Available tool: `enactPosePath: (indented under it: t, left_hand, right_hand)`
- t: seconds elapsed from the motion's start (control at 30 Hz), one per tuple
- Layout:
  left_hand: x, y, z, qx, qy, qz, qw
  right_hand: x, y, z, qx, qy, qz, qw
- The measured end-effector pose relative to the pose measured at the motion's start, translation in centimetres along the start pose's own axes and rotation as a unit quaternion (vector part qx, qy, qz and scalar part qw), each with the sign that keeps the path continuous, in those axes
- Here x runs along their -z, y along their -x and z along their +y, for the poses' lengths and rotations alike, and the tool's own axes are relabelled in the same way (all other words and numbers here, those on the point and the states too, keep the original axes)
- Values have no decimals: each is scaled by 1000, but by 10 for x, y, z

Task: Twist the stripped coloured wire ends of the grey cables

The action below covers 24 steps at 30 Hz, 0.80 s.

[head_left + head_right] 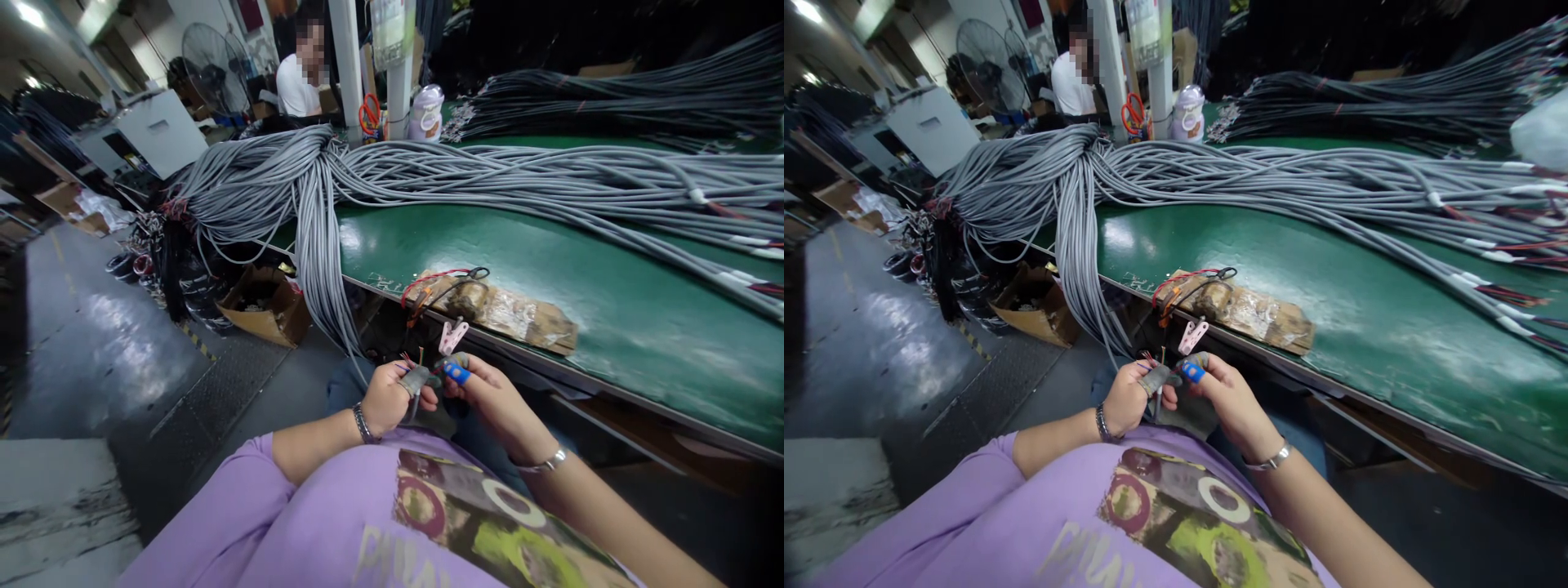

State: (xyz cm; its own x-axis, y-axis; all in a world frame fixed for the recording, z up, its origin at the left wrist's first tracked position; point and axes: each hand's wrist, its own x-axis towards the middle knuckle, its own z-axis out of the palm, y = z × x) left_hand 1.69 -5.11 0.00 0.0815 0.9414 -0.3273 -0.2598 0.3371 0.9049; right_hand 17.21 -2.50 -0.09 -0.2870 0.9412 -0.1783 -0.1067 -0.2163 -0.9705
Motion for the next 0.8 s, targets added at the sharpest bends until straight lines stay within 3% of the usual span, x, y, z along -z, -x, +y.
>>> enactPosePath:
  t: [0.3, 0.5, 0.67, 0.8]
  left_hand:
    - [-1, 6, 2, -12, -81, -52, 995]
    - [-1, 5, 3, -21, -71, -31, 997]
    - [-1, 5, 3, -12, -52, -21, 998]
    - [-1, 5, 6, -12, -29, -26, 999]
  right_hand:
    - [-21, 4, -26, -15, -10, -56, 998]
    - [-26, 6, -21, -3, -1, 21, 1000]
    - [-18, 4, -13, 0, -8, 26, 1000]
    - [-2, -1, -3, -22, -105, -9, 994]
